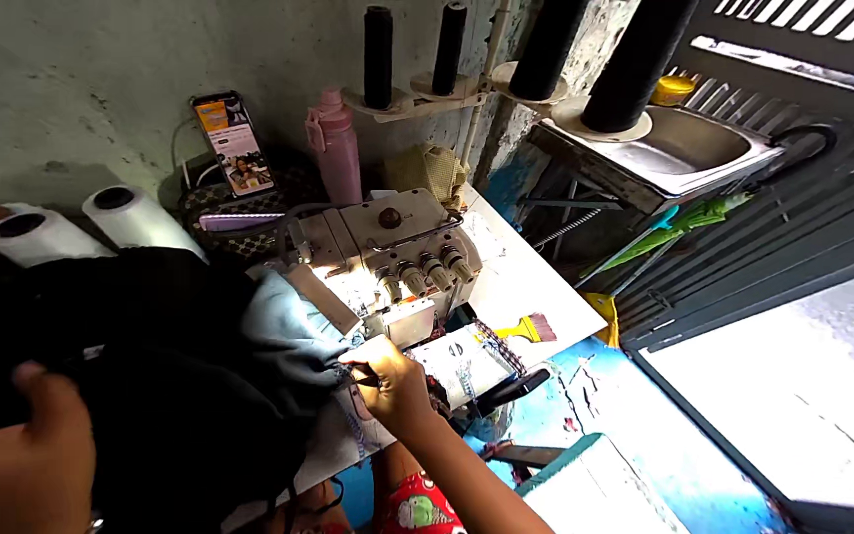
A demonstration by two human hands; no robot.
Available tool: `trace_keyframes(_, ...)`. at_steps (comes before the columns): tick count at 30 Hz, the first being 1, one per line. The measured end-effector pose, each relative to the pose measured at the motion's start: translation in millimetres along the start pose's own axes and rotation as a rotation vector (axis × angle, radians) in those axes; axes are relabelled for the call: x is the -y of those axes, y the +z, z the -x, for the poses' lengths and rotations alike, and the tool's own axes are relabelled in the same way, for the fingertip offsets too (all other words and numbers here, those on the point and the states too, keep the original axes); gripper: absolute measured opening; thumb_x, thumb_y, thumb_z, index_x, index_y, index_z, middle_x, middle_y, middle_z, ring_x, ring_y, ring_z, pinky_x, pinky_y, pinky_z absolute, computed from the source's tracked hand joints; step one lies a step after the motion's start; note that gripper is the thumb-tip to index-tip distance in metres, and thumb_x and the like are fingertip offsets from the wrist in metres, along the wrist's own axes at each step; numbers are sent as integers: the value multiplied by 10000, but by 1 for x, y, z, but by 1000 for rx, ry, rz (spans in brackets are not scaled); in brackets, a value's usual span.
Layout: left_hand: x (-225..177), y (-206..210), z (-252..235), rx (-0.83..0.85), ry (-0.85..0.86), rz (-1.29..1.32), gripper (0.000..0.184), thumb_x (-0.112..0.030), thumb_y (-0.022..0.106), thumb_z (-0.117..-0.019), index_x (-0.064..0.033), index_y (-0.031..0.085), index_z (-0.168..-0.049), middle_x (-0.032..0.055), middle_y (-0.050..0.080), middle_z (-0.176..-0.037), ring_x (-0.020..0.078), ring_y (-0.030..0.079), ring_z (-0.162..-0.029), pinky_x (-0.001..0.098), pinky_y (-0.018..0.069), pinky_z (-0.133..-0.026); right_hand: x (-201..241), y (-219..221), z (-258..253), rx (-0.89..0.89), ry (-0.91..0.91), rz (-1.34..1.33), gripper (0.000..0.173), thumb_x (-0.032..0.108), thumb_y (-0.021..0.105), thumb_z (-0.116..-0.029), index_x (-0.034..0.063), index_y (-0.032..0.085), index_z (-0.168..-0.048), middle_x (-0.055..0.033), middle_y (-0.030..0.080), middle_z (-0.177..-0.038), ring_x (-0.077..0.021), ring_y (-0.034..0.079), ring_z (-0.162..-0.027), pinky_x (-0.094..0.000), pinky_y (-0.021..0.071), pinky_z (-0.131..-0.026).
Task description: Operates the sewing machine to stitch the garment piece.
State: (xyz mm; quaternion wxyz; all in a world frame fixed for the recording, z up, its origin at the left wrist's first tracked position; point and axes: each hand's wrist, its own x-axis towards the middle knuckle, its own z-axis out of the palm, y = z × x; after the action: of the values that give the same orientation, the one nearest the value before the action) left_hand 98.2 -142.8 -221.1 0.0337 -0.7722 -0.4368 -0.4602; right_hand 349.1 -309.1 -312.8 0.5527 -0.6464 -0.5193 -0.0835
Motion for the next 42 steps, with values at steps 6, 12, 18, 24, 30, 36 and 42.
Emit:
trace_keyframes(6, -110, -7, 127, 542, -193, 1046, 111, -285, 555, -1051, -285, 632, -1131, -203, 676, -908, -104, 616, -746, 121, 525, -649, 6, -5, -9, 47, 77, -9, 133, 109, 723, -811, 74, 767, -932, -81, 720, -878, -191, 707, -710, -396, 556, -537)
trace_keyframes(12, -91, 57, 145, 193, -143, 551, 695, -280, 695, -946, 229, 407, -1322, 336, 582, -1256, 207, 578, -1243, 331, 443, -1081, 20, -7, -14, 19, 107, -58, 166, 88, 758, -742, 107, 775, -907, -176, 636, -1021, -146, 624, -667, -312, 517, -511)
trace_keyframes(18, -71, 94, 56, 113, 264, 288, 504, -484, 539, -997, -33, 655, -1189, 259, 647, -1127, 479, 562, -1102, 627, 389, -924, 23, -8, -19, 21, 119, -50, 135, 67, 712, -797, 44, 764, -919, -121, 703, -891, -181, 659, -663, -375, 540, -550)
trace_keyframes(24, -61, 73, 44, 101, 438, 371, 269, -411, 557, -984, -157, 646, -994, 58, 658, -853, 220, 588, -855, 436, 365, -871, 21, -16, -19, 55, 84, 4, 171, 30, 703, -775, 31, 754, -938, -102, 721, -827, -212, 677, -629, -419, 529, -516)
trace_keyframes(30, -59, 12, 47, 89, 535, 307, 175, -386, 518, -1016, -221, 576, -1012, 9, 498, -844, 137, 483, -845, 342, 267, -914, 37, 6, -16, -64, -194, -6, 239, 11, 729, -734, 78, 755, -962, -108, 727, -983, -162, 658, -606, -312, 505, -440)
trace_keyframes(36, -76, 6, 55, 103, 562, 151, 262, -470, 573, -969, -226, 633, -1041, 40, 564, -840, 212, 511, -856, 391, 275, -874, 41, -7, 12, -46, -266, -57, 139, 27, 651, -866, 96, 729, -959, -64, 780, -1033, -134, 748, -866, -274, 571, -600)
trace_keyframes(42, -98, 77, 83, 238, 806, 110, 391, -280, 504, -977, -275, 506, -1368, 8, 562, -1456, 254, 464, -1393, 553, 303, -1069, 16, -21, 49, 76, -111, -100, 200, 1, 655, -833, 73, 696, -1014, -72, 751, -978, -143, 728, -810, -291, 589, -607)
